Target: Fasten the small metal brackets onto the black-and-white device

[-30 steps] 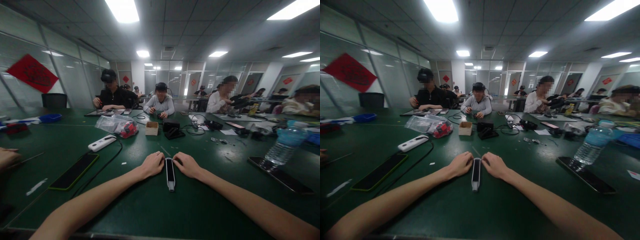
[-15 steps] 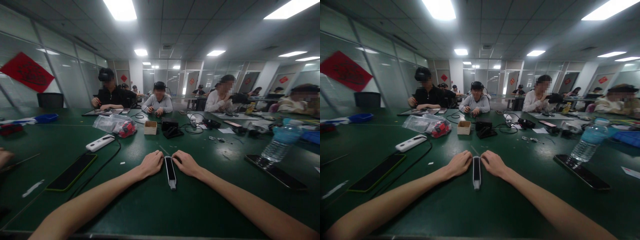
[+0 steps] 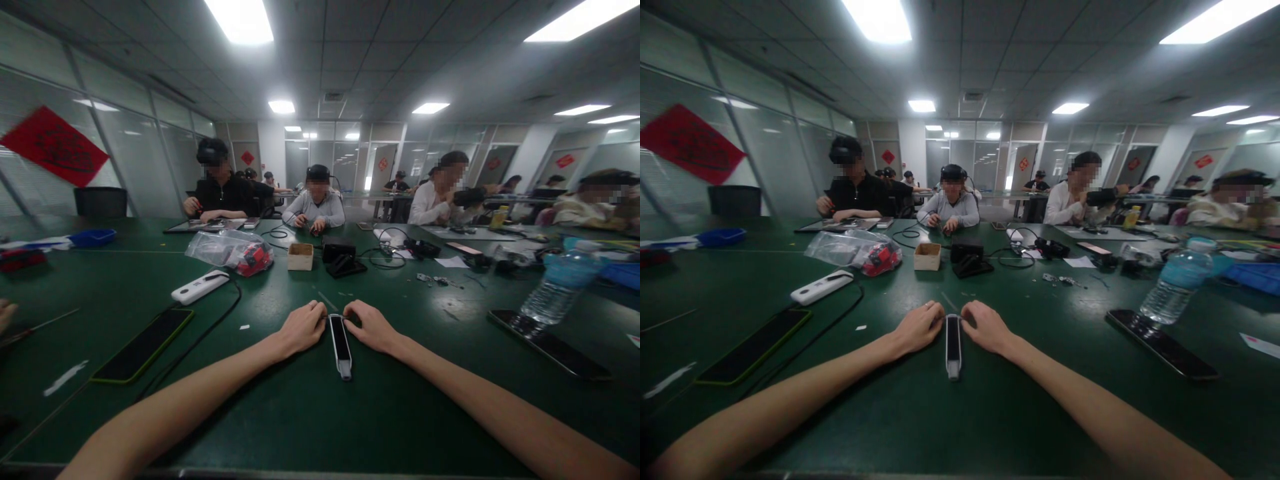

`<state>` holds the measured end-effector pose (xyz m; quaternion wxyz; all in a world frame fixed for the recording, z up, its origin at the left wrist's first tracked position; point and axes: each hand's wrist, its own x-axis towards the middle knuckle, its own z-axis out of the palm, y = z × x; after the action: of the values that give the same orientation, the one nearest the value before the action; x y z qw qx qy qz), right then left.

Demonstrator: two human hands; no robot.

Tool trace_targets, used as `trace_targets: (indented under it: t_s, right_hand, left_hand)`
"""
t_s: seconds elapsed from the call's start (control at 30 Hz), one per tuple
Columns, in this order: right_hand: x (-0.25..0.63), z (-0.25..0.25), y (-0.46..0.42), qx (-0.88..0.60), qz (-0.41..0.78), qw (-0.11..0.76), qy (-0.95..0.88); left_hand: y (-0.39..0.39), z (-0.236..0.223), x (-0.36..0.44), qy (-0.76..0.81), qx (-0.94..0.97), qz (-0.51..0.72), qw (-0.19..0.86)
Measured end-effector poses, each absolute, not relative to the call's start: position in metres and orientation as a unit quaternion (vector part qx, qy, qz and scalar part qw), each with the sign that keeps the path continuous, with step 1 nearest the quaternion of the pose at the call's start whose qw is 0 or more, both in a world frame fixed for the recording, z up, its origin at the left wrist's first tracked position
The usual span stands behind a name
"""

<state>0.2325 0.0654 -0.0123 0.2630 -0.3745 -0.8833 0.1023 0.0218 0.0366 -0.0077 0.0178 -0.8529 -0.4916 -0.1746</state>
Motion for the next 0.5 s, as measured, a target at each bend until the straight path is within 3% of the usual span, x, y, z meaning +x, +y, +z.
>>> trace_targets:
  t_s: [0.5]
  right_hand:
    - [0.2313,-0.0072,0.0602,-0.365,0.096,0.251,-0.891]
  left_hand:
    - [0.0375,-0.0046,0.0207,-0.502,-0.849,-0.166,-0.001]
